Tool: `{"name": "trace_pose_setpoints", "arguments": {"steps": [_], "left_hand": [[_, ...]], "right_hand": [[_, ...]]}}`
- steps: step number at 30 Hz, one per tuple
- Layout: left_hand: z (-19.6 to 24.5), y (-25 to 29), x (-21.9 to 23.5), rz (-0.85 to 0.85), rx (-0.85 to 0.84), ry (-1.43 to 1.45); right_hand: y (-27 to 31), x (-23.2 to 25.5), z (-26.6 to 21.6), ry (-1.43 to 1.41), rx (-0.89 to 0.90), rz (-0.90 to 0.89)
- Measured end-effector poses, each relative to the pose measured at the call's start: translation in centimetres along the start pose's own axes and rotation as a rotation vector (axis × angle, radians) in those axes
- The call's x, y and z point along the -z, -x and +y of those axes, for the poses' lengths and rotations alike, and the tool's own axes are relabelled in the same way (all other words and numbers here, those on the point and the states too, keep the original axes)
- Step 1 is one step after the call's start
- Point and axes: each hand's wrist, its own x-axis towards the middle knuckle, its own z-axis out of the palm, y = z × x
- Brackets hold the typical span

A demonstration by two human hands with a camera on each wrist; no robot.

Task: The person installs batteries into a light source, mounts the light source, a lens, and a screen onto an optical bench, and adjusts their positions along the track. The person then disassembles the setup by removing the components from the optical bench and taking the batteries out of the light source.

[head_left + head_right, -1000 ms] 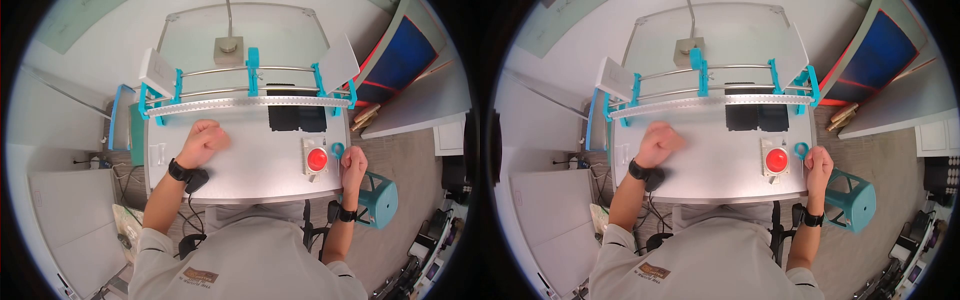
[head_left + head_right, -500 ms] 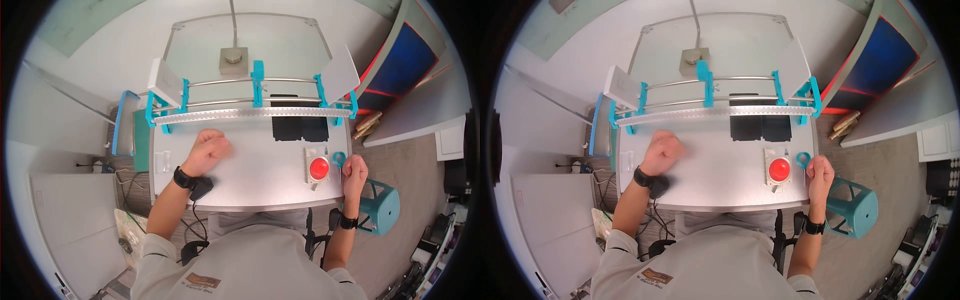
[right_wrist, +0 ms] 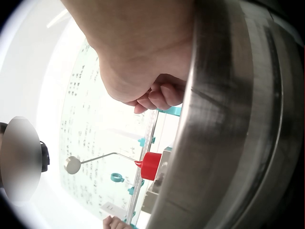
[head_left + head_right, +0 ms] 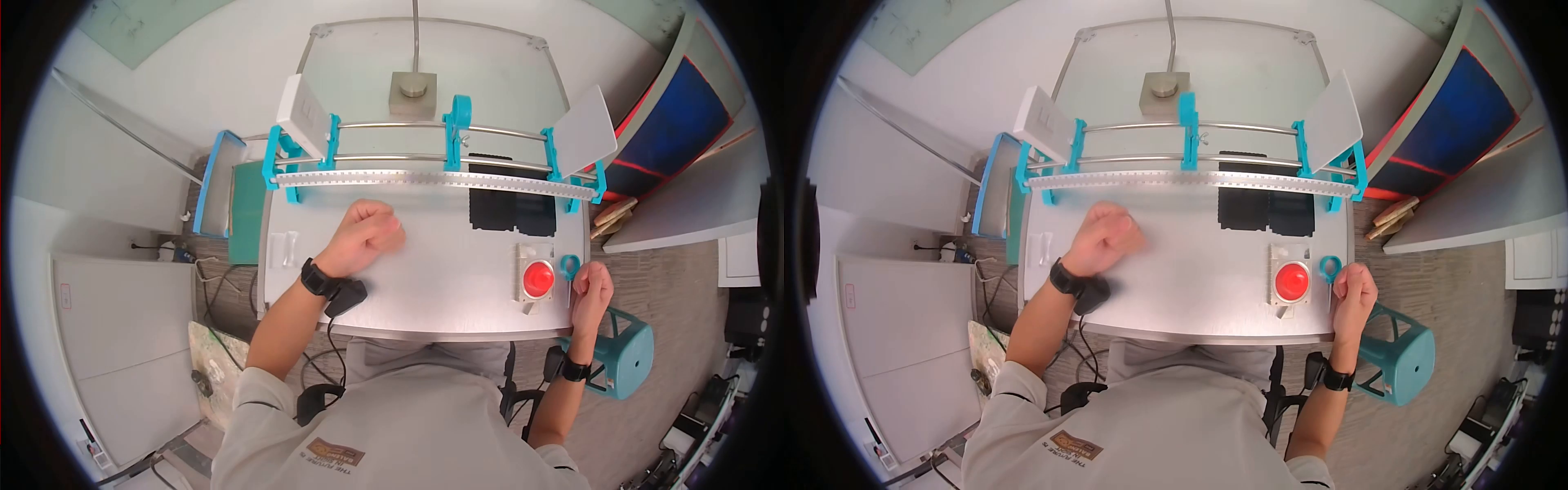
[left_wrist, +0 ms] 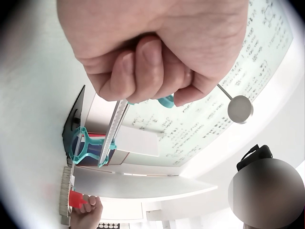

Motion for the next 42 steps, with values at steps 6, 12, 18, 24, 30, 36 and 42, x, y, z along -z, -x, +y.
{"name": "trace_pose_setpoints", "arguments": {"steps": [6,12,18,24,30,36,42], "left_hand": [[-0.3,0.0,0.1,0.036,-0.022,-0.035],[0.0,0.0,-0.5,0.097,-0.010,-0.045],[-0.1,0.0,-0.1,0.078,-0.016,-0.090],[0.2,-0.1,-0.2,0.068,-0.026,-0.135],[0.0,-0.3,-0.4,0.064,-0.038,-0.132],[0.5,-0.1,-0.3,0.022,-0.053,-0.158],[4.9,0.9,0.7,-0.044,-0.474,-0.208]], "right_hand": [[0.0,-0.1,-0.3,0.009,-0.008,0.000],[0.1,-0.5,-0.7,0.033,-0.008,-0.003],[0.0,-0.4,-0.6,-0.025,-0.025,-0.032],[-0.2,-0.6,-0.7,0.018,-0.004,-0.024],[-0.5,-0.2,-0.6,0.031,-0.008,-0.036],[0.5,-5.1,-6.5,0.409,0.142,-0.071],[0.6,-14.9,-10.0,0.583,0.529,-0.357]]}}
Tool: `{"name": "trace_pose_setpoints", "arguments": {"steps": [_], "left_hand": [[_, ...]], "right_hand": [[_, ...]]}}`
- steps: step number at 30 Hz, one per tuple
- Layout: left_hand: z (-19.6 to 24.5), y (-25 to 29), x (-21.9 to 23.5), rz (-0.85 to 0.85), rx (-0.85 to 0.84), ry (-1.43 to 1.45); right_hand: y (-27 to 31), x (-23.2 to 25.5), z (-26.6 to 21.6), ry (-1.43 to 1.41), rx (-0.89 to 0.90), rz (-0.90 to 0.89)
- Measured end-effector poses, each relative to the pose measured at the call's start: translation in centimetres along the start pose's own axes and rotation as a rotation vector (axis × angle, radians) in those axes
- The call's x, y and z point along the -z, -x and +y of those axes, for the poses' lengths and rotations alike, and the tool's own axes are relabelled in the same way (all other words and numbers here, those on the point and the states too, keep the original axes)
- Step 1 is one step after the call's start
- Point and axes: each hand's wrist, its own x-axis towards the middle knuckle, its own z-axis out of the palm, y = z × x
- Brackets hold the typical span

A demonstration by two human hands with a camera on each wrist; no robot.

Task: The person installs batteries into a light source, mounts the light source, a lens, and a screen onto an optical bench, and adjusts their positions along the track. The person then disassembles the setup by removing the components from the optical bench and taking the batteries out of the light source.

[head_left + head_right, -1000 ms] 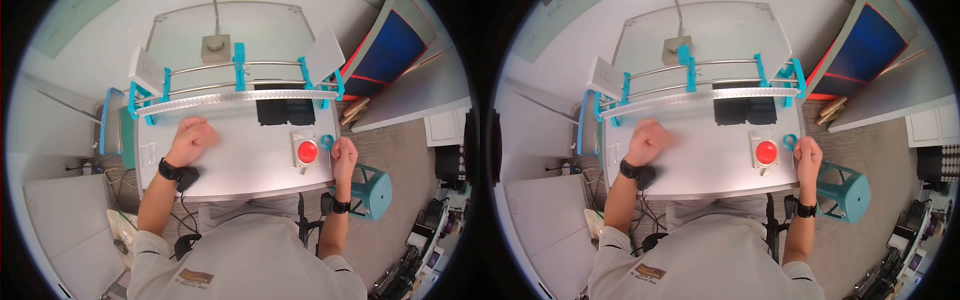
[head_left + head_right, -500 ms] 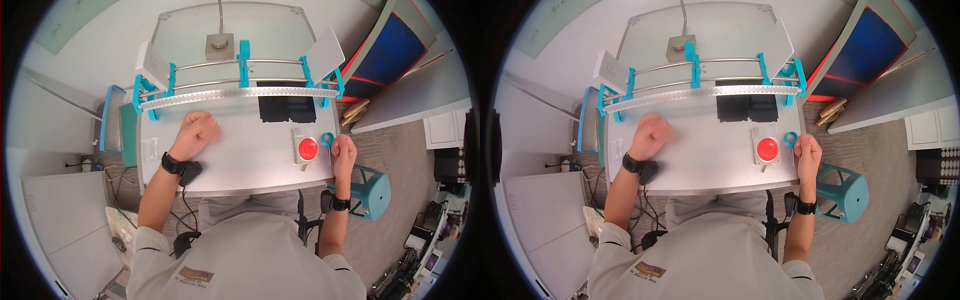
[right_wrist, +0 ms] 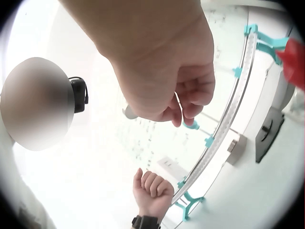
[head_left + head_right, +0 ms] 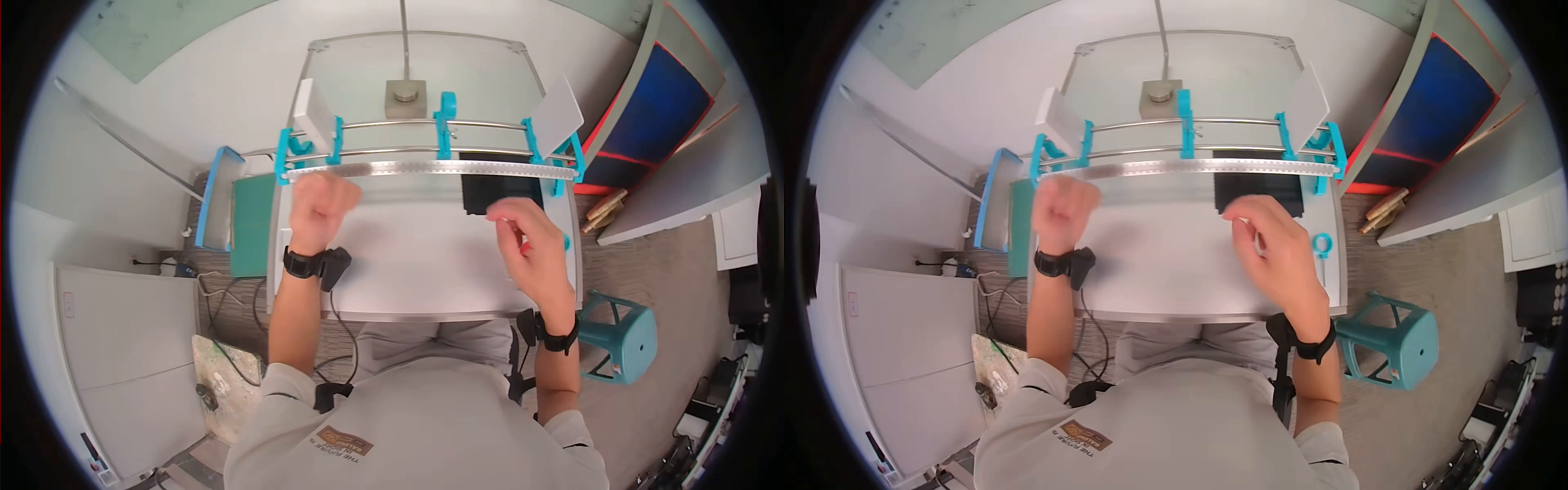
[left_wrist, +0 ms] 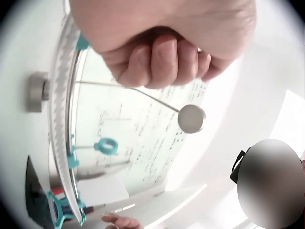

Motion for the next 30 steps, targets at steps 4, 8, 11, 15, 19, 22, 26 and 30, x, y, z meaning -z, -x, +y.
{"name": "trace_pose_setpoints", "arguments": {"steps": [4,8,11,15,19,22,26,30], "left_hand": [[3.1,-0.4,2.2,0.356,-0.420,-0.083],[3.5,-1.2,3.4,0.648,-0.575,-0.380],[3.5,-2.1,2.2,0.905,-0.420,-0.772],[3.3,-1.9,2.9,0.646,-0.355,-0.667],[3.4,-1.1,2.0,0.530,-0.256,-0.829],[2.4,-1.3,4.6,0.472,-0.336,-1.455],[2.0,-1.2,3.7,0.573,-0.138,-1.237],[1.7,-1.1,4.2,0.562,-0.114,-1.265]], "right_hand": [[-2.1,-2.3,-1.4,0.051,0.063,-0.173],[-3.2,-3.5,-1.0,0.176,0.149,-0.185],[-3.3,-4.0,-0.6,0.246,0.145,-0.183],[-3.5,-4.4,-0.4,0.324,0.113,-0.211],[-3.4,-4.8,0.1,0.366,0.116,-0.222],[-3.5,-5.0,0.2,0.389,0.112,-0.242],[-3.6,-5.0,0.2,0.402,0.141,-0.220],[-3.6,-5.2,0.5,0.403,0.170,-0.215]]}}
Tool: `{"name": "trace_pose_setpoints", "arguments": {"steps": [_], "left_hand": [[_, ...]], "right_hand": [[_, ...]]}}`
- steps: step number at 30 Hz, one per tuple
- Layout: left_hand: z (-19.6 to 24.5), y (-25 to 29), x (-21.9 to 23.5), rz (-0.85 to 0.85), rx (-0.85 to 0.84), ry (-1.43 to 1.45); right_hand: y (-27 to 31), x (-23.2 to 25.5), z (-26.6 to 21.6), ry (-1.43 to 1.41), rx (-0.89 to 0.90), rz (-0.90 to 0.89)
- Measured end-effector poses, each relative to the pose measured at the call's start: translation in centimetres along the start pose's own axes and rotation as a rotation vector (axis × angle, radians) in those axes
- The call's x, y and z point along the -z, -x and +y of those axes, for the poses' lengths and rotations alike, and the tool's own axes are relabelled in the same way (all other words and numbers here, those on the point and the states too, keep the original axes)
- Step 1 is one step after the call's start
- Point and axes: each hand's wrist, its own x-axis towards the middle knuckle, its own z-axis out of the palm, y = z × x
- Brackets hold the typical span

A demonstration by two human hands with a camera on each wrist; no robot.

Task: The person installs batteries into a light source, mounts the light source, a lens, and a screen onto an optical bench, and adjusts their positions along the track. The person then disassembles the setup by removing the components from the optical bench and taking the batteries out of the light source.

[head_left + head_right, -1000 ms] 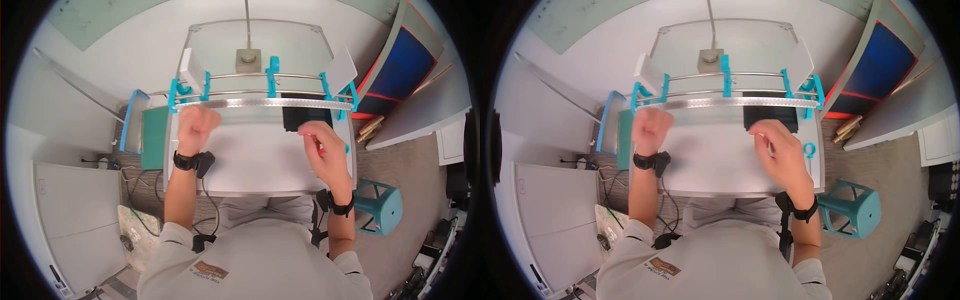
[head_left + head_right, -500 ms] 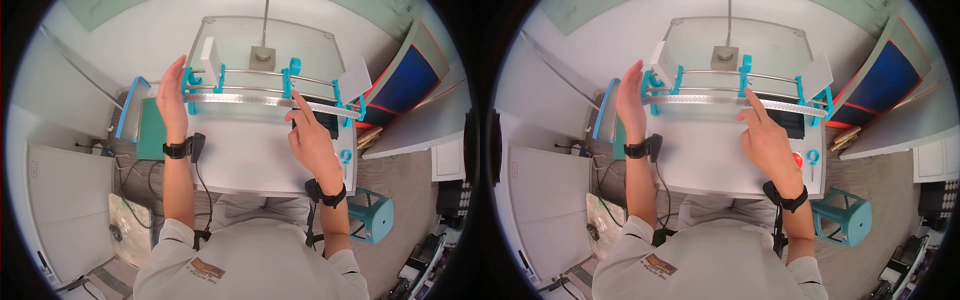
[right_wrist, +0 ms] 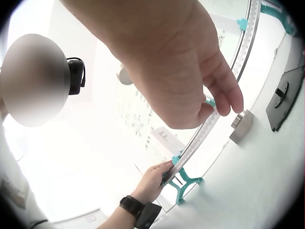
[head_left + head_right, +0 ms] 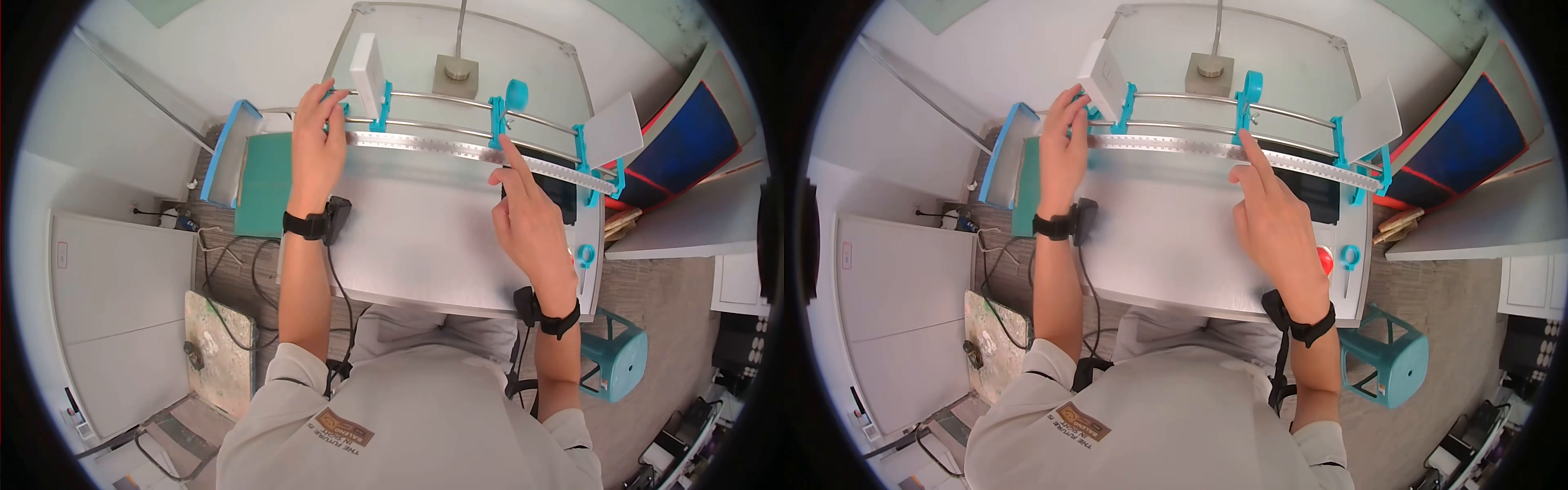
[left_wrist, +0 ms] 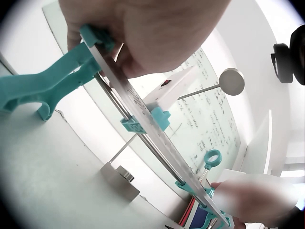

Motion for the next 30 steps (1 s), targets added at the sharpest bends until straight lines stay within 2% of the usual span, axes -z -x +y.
{"name": "trace_pose_setpoints", "arguments": {"steps": [13,23,30], "left_hand": [[0.1,0.0,0.0,-0.002,0.130,0.206],[-0.1,-0.1,0.2,-0.002,0.083,0.146],[0.0,-0.1,0.3,-0.009,0.144,0.210]], "right_hand": [[-0.2,-0.5,-0.1,-0.030,-0.018,-0.049],[-0.6,-0.9,-0.8,-0.063,-0.001,-0.052],[-1.0,-1.4,-1.3,-0.087,0.018,-0.034]]}}
